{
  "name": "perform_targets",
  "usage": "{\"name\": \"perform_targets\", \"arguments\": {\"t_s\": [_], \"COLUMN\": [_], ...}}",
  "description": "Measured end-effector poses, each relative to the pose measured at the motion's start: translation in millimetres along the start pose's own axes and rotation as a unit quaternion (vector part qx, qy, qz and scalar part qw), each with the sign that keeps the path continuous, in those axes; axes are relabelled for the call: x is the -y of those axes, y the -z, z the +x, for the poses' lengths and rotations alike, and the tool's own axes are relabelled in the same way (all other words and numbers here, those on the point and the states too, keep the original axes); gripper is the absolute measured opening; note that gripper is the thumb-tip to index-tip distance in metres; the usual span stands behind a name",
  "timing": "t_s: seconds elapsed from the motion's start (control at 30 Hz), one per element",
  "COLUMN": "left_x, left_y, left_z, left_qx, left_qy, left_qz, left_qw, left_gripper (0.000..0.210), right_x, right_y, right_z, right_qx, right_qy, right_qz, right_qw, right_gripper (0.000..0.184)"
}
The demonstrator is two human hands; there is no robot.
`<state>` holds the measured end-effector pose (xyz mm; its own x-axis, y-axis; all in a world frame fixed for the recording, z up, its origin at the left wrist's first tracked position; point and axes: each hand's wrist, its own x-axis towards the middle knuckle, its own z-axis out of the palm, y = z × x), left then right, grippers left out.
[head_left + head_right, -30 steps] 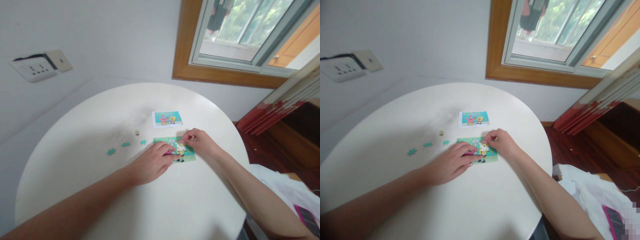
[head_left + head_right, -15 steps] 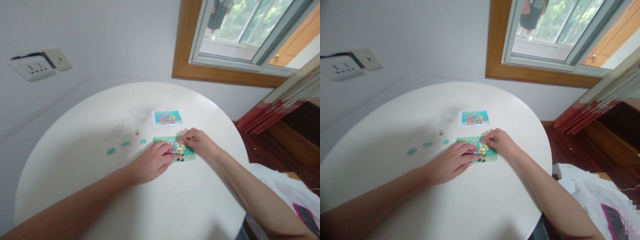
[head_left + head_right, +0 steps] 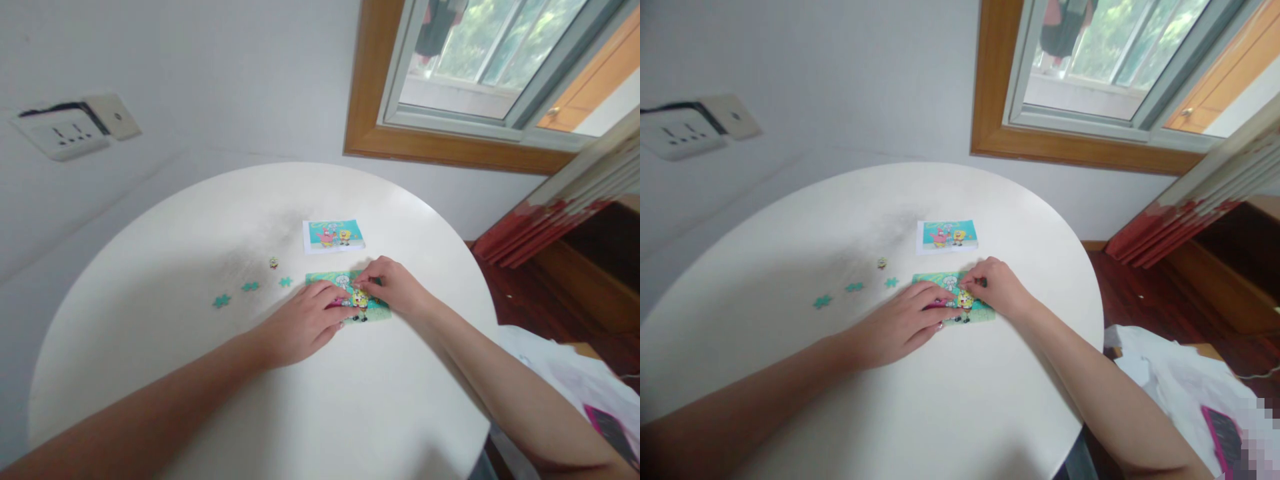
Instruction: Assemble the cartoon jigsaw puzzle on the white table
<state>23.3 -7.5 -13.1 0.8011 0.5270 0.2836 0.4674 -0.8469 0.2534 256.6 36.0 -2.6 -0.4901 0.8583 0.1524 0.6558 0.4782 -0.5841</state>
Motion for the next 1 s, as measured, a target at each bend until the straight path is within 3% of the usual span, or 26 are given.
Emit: {"name": "perform_targets", "arguments": {"t_s": [0.27, 0.47, 0.67, 0.87, 1.0], "left_x": [0, 1, 0, 0, 1], "left_y": [0.8, -1.4, -1.2, -0.3, -0.8], "left_z": [0, -1, -2, -1, -1], "left_qx": [0.002, 0.0, 0.0, -0.008, -0.009], "left_qy": [-0.004, -0.004, -0.002, -0.005, -0.003], "left_qz": [-0.004, 0.002, 0.004, 0.0, -0.001], "left_qw": [1.0, 1.0, 1.0, 1.0, 1.0], "left_gripper": [0.036, 0.038, 0.037, 0.036, 0.037], "right_x": [1, 4, 4, 0, 3], "right_y": [0, 4, 12, 10, 10], "right_z": [0, -3, -3, -4, -6], "right_qx": [0.0, 0.024, 0.003, -0.017, 0.006], "right_qy": [-0.004, -0.034, -0.108, -0.105, -0.123], "right_qz": [-0.013, 0.042, 0.067, 0.112, 0.151], "right_qw": [1.0, 0.998, 0.992, 0.988, 0.981], "right_gripper": [0.011, 0.011, 0.013, 0.022, 0.021]}}
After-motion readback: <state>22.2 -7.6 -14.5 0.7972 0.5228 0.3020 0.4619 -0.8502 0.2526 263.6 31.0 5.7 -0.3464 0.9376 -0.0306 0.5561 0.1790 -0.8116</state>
